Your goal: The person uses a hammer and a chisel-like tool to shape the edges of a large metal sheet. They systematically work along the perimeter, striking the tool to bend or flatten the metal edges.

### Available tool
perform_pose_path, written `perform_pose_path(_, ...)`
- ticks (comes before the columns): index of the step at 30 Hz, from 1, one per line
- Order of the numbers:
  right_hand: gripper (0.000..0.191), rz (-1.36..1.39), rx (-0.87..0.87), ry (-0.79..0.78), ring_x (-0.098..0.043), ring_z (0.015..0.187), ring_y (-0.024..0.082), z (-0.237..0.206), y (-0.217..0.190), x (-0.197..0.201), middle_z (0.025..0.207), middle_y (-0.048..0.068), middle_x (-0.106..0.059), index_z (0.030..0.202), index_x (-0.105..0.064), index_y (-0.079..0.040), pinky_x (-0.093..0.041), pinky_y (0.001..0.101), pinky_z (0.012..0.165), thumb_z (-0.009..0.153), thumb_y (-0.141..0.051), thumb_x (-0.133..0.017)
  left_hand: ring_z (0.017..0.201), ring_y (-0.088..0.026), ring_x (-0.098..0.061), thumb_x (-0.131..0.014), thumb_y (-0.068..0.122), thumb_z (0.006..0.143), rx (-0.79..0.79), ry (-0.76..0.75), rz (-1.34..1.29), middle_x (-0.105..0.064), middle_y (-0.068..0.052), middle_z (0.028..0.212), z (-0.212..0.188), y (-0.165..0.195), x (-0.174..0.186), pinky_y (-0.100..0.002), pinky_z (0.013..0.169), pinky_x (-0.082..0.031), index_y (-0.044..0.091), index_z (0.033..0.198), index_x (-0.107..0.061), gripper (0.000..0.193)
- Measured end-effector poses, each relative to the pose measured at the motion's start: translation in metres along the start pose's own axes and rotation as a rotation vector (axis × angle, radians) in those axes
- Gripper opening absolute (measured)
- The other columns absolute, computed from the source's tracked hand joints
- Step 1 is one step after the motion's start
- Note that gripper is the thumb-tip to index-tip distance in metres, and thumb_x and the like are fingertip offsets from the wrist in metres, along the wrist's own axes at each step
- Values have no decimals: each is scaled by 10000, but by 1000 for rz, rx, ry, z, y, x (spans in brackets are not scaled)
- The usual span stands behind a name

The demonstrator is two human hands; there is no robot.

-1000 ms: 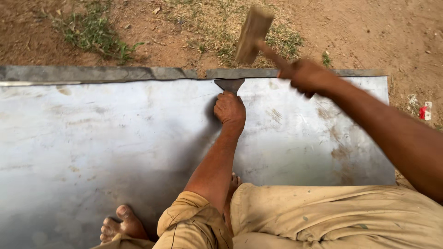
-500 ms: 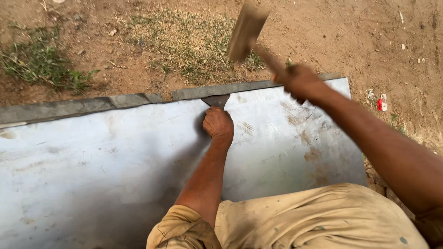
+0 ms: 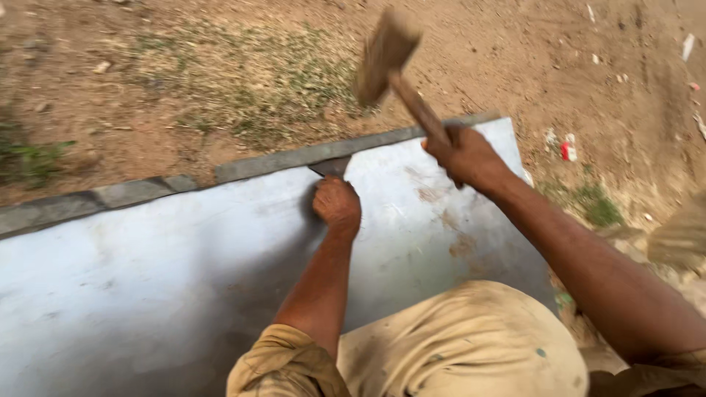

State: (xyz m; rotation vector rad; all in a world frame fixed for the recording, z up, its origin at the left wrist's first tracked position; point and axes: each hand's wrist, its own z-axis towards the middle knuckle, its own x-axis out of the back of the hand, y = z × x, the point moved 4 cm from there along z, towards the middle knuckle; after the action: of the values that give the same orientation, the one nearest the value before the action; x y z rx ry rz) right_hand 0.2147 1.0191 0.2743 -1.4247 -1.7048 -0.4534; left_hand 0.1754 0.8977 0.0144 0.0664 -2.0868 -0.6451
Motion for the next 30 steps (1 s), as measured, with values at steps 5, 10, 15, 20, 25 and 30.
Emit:
perform_pose_path(5,345,309,557,447,-640,760,331,9,12,-9,858,174,-668,1069,-627,-35,-522,453,672,975,-366,-604,754,-283,-720,-789,448,879,-50,145,10,-705,-113,895,-9,-2,-24,-422,597,-568,31,909,-699,428)
perform_pose_path(10,438,-198,137,-106,-750,837,393,2,59,-73,929,189,-744,1149,-667,-80,-611,526,750,876,-422,-650,715,-303,-706,-812,456,870,-97,267,22,-706,-122,845,-29,-39,-13,-440,576,-543,32,822,-720,436)
perform_pose_path(15,458,39,446,278,-738,708,360,-13,21,-62,753,193,-717,1034,-622,-32,-562,478,643,933,-478,-610,693,-323,-686,-835,506,821,-83,398,95,-691,-136,936,-18,-87,-13,-449,549,-511,30,764,-716,494)
perform_pose_path(20,440,67,566,267,-729,702,350,-21,10,-127,763,170,-712,1032,-574,-28,-553,473,637,916,-450,-619,790,-298,-694,-809,463,847,-116,452,134,-686,-131,957,-21,-139,-13,-449,650,-512,51,802,-726,423)
perform_pose_path(25,353,-67,543,41,-746,680,312,-27,-20,-130,736,129,-729,946,-644,-87,-552,461,612,888,-433,-680,746,-337,-673,-785,371,822,-34,410,47,-669,-147,970,-24,-169,19,-469,600,-493,46,844,-752,328)
perform_pose_path(30,370,167,601,251,-710,622,306,-52,-60,-124,685,170,-702,1021,-561,-35,-550,450,571,978,-395,-635,699,-233,-676,-811,491,864,-19,512,253,-664,-68,962,-31,-201,68,-384,552,-509,88,766,-746,420)
